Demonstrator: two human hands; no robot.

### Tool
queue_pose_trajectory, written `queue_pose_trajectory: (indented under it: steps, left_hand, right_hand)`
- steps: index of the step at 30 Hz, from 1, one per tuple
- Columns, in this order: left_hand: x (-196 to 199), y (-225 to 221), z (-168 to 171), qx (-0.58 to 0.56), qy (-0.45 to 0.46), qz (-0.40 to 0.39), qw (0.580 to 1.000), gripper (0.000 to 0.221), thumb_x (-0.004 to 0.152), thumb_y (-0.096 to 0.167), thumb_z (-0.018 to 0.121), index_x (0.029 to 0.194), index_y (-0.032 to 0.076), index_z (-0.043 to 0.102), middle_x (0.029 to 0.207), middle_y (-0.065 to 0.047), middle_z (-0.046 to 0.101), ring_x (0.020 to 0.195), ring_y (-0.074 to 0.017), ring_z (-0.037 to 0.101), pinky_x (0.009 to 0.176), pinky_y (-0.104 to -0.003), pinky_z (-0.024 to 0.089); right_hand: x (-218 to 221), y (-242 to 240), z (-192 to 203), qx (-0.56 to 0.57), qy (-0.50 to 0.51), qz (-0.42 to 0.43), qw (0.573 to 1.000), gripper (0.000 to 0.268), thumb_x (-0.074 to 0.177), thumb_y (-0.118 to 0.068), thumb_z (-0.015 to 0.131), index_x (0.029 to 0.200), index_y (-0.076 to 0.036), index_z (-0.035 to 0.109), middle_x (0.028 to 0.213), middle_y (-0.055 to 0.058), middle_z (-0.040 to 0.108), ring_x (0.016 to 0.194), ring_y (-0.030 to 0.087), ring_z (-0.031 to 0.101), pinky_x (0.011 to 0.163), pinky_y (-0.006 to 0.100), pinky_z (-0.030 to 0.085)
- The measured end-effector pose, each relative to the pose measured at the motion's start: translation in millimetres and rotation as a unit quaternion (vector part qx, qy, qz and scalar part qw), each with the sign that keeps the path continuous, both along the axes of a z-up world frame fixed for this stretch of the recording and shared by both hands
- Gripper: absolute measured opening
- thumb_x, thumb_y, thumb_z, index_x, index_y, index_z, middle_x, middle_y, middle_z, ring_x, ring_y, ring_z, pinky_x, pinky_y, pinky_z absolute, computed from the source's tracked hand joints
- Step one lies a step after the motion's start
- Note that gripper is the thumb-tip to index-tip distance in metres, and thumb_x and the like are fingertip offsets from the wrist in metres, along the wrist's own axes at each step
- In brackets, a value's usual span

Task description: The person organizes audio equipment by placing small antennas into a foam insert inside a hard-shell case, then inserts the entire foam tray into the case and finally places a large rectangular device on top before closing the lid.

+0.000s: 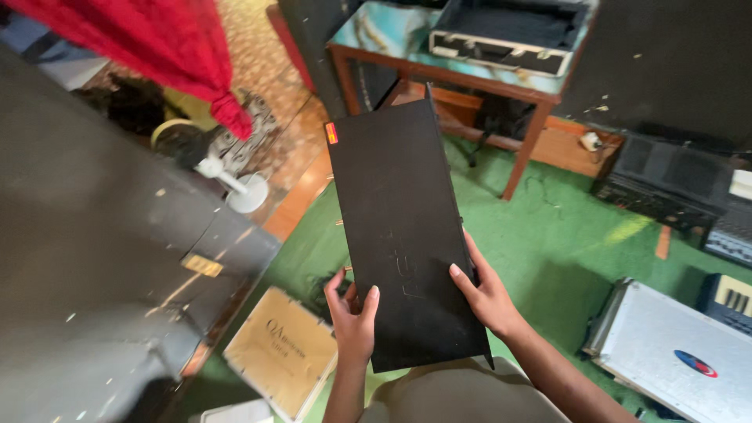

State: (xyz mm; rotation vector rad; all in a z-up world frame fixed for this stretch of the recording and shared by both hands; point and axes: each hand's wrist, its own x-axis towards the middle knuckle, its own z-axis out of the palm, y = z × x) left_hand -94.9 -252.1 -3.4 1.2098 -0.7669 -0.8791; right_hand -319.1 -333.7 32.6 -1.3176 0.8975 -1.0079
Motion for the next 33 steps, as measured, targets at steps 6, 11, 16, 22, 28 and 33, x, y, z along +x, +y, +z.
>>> queue_pose_trajectory:
  steps: [6,11,16,22,28,33]
  left_hand:
    - [-48.5,-62.3,1.3,-0.002,-0.009,-0.039,0.999,0.068,0.091,0.009,0.069,0.146,0.008,0.030,0.124,-0.021,0.068,0.095,-0.0144,0.066,0.075,-0.029,0.054]
    - [-78.4,-102.2,8.2,-0.012,0.008,-0.088,0.996,0.067,0.095,0.011,0.069,0.147,0.008,0.027,0.126,-0.020,0.066,0.091,-0.0112,0.063,0.074,-0.025,0.051]
    - [-88.8,-139.0,16.4,0.012,0.003,-0.127,0.992,0.071,0.094,0.013,0.066,0.153,0.010,0.026,0.117,-0.013,0.064,0.085,-0.0104,0.060,0.069,-0.025,0.048]
    - [-92.2,-190.8,15.0,-0.015,-0.014,-0.209,0.978,0.067,0.096,0.017,0.067,0.153,0.005,0.035,0.115,-0.011,0.063,0.101,-0.0125,0.062,0.086,-0.028,0.051]
    - [-84.0,-254.1,13.1,0.027,-0.046,-0.241,0.969,0.072,0.093,0.020,0.067,0.153,0.006,0.030,0.116,-0.014,0.063,0.101,-0.0182,0.062,0.087,-0.033,0.052]
    - [-66.8,-312.5,14.5,0.029,-0.045,-0.282,0.958,0.074,0.094,0.021,0.068,0.155,0.006,0.030,0.120,-0.015,0.062,0.109,-0.0203,0.062,0.094,-0.036,0.051]
  right_hand:
    - [-53.7,-41.5,-2.0,0.005,-0.007,-0.051,0.999,0.072,0.100,-0.017,0.056,0.163,-0.008,0.022,0.161,0.012,0.042,0.146,0.019,0.040,0.117,0.034,0.032]
    - [-86.2,-65.7,-1.8,-0.010,-0.006,-0.087,0.996,0.072,0.100,-0.015,0.056,0.163,-0.006,0.021,0.162,0.012,0.041,0.147,0.019,0.039,0.118,0.034,0.031]
    - [-105.9,-75.7,-5.0,0.024,-0.051,-0.116,0.992,0.072,0.100,-0.014,0.055,0.164,-0.006,0.022,0.158,0.012,0.046,0.141,0.019,0.045,0.115,0.034,0.035]
    - [-116.2,-99.7,-11.2,0.030,-0.054,-0.140,0.988,0.071,0.100,-0.012,0.055,0.163,-0.006,0.022,0.157,0.012,0.046,0.140,0.020,0.046,0.115,0.034,0.037]
    - [-108.2,-142.0,-23.2,0.009,-0.003,-0.182,0.983,0.072,0.100,-0.011,0.056,0.163,-0.005,0.023,0.160,0.012,0.043,0.145,0.019,0.042,0.117,0.034,0.033]
    - [-90.4,-187.6,-30.3,0.038,-0.044,-0.200,0.978,0.072,0.100,-0.011,0.056,0.163,-0.005,0.025,0.158,0.012,0.046,0.142,0.020,0.045,0.116,0.034,0.035]
